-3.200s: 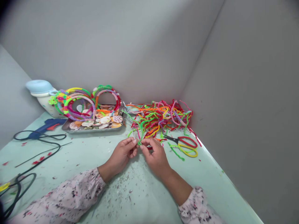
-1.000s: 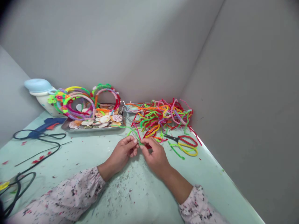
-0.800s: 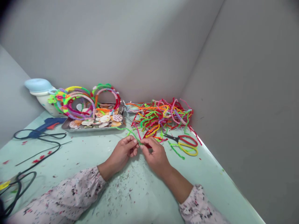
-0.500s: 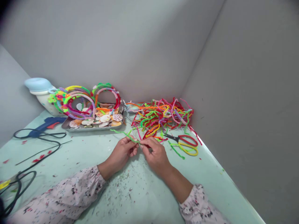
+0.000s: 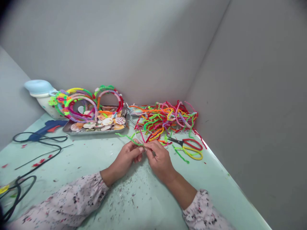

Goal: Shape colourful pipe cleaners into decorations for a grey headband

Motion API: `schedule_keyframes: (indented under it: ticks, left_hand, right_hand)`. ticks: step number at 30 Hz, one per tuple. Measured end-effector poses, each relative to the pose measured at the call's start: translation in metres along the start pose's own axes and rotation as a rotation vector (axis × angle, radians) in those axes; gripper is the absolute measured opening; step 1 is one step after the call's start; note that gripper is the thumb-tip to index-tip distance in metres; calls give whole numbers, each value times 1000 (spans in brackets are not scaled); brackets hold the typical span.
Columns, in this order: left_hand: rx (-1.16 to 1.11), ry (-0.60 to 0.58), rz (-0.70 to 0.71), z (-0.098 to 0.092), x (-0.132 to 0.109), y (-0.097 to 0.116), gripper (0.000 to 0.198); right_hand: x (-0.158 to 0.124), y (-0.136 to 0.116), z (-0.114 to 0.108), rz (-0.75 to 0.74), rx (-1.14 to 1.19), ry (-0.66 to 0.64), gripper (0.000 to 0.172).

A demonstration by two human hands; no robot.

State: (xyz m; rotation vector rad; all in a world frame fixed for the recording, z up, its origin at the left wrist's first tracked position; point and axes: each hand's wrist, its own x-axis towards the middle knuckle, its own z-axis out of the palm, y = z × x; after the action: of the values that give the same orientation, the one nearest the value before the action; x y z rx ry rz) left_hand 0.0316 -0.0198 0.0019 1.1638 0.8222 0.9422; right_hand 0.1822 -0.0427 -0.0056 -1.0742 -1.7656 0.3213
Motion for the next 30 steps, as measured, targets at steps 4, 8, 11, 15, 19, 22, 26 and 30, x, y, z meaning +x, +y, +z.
schedule_keyframes:
  ticks: [4, 8, 11, 15, 19, 22, 26, 30]
  left_hand:
    - [128, 35, 39, 1, -1, 2, 31]
    - [162, 89, 2, 1, 1, 0, 37]
    - [104, 92, -21, 1, 2, -2, 35]
    - [12, 89, -36, 1, 3, -4, 29]
    - [-59, 74, -37, 0, 5, -7, 24]
    - [-83, 69, -45, 0, 5, -6, 21]
    - [-106, 69, -66, 1, 5, -4, 20]
    - [-115, 58, -59, 1, 5, -3, 19]
  right_hand:
    - [1, -2, 0, 1, -35, -16, 21]
    - [1, -2, 1, -7, -76, -37, 18]
    - [0, -1, 1, -8, -101, -44, 18]
    - [-1, -1, 2, 22, -121, -50, 17]
    - [-1, -2, 2, 66, -124, -59, 14]
    - [-2, -3, 3, 86, -126, -64, 14]
    - [-1, -4, 3, 101, -123, -63, 14]
    - [-1, -4, 3, 114, -126, -58, 14]
